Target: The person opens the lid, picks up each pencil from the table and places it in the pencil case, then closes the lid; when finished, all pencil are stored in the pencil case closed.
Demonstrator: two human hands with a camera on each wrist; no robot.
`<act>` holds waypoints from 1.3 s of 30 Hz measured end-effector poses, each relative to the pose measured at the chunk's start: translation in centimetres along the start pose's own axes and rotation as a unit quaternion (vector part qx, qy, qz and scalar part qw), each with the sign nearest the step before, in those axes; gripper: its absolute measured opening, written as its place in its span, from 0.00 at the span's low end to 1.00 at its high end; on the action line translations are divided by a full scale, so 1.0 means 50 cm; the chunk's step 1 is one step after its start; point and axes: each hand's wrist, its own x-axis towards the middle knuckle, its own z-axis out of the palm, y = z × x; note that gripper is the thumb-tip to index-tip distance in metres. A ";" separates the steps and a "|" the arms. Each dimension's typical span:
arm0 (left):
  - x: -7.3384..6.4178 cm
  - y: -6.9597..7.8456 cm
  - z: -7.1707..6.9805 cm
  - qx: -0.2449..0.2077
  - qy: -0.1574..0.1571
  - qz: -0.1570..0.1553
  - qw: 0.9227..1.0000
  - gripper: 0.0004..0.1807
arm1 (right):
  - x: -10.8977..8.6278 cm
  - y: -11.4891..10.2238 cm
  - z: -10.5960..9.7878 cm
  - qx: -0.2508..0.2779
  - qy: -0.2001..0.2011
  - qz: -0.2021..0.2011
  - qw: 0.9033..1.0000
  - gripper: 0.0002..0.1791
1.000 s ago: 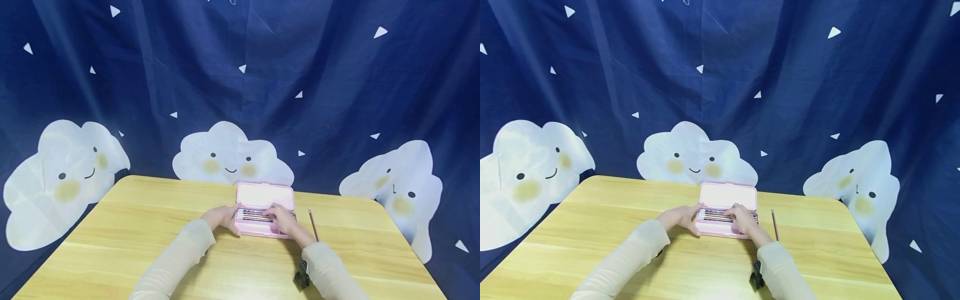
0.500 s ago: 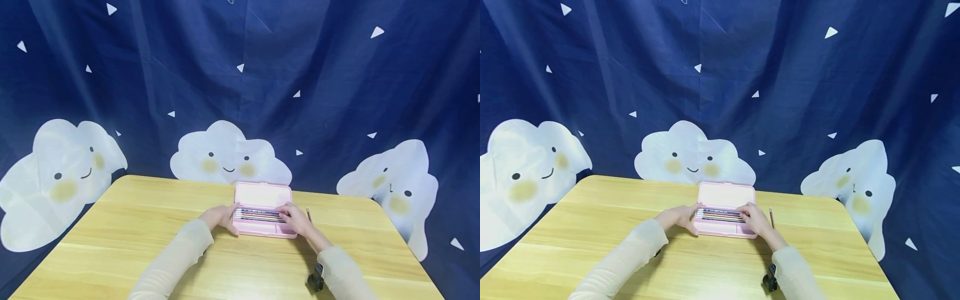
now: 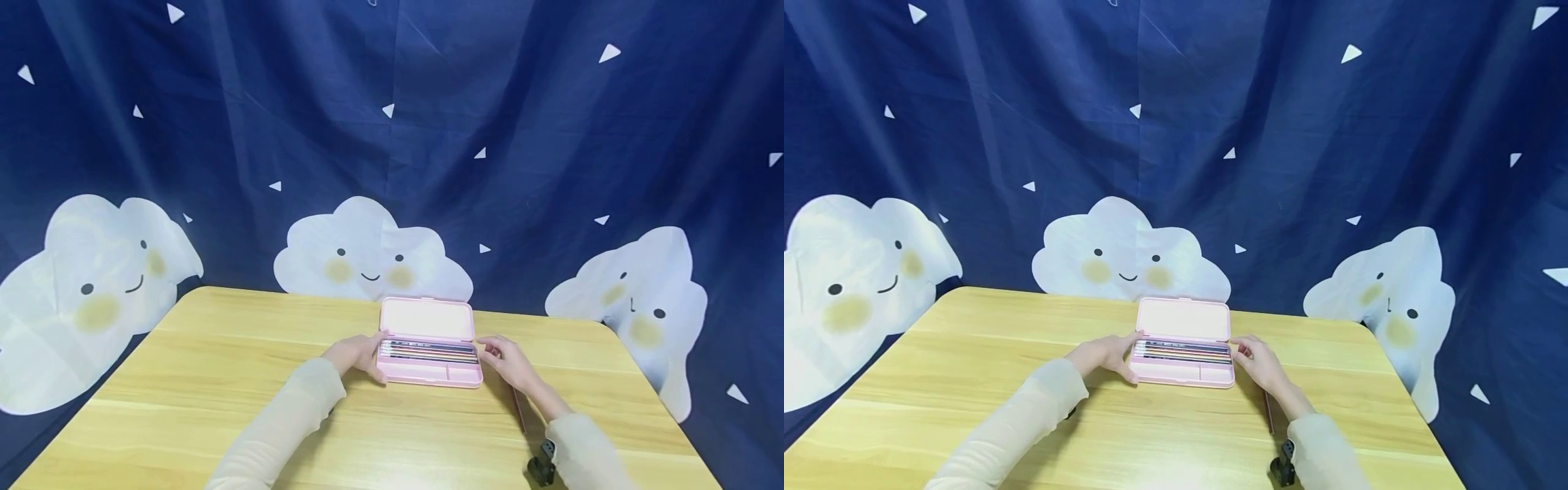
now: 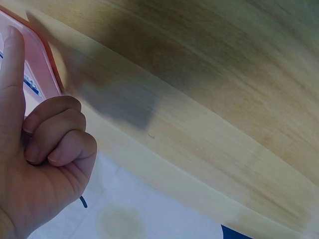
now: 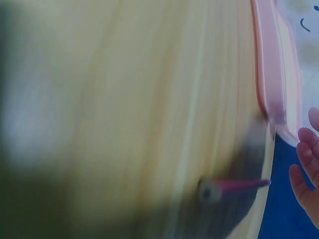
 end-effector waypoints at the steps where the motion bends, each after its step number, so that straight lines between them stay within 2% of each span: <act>1: 0.000 0.000 0.000 0.000 0.000 0.000 1.000 0.58 | -0.003 0.003 -0.003 -0.001 0.001 0.000 1.000 0.13; 8: -0.006 0.000 -0.001 -0.003 -0.005 -0.005 1.000 0.58 | -0.026 0.019 -0.024 -0.007 0.002 0.003 1.000 0.15; 12: -0.008 0.002 -0.002 -0.001 -0.007 -0.009 1.000 0.58 | -0.039 0.026 -0.033 0.000 0.001 0.020 1.000 0.19; 18: 0.005 -0.004 0.003 -0.006 -0.012 -0.018 1.000 0.60 | -0.053 0.035 -0.043 -0.014 -0.001 0.040 0.999 0.22; 19: 0.019 -0.014 0.012 0.000 -0.008 -0.009 1.000 0.62 | -0.055 0.036 -0.045 -0.018 -0.006 0.045 0.999 0.22; 23: 0.024 -0.017 0.013 0.000 -0.006 -0.008 1.000 0.63 | -0.060 0.040 -0.050 -0.033 -0.051 0.076 0.995 0.29; 25: 0.021 -0.017 0.010 -0.002 -0.003 -0.005 1.000 0.62 | -0.063 0.040 -0.051 -0.033 -0.081 0.092 0.992 0.32; 26: 0.007 -0.007 0.002 -0.008 -0.007 -0.012 1.000 0.61 | -0.065 0.039 -0.052 -0.033 -0.094 0.099 0.990 0.32; 28: 0.000 -0.004 -0.002 -0.008 -0.004 -0.009 1.000 0.60 | -0.066 0.038 -0.052 -0.032 -0.111 0.109 0.987 0.33; 33: -0.011 0.003 -0.007 -0.001 -0.002 -0.006 1.000 0.58 | -0.067 0.035 -0.051 -0.027 -0.125 0.112 0.985 0.31; 39: -0.006 0.003 -0.006 0.000 -0.006 -0.009 1.000 0.57 | -0.068 0.033 -0.050 -0.009 -0.131 0.111 0.985 0.27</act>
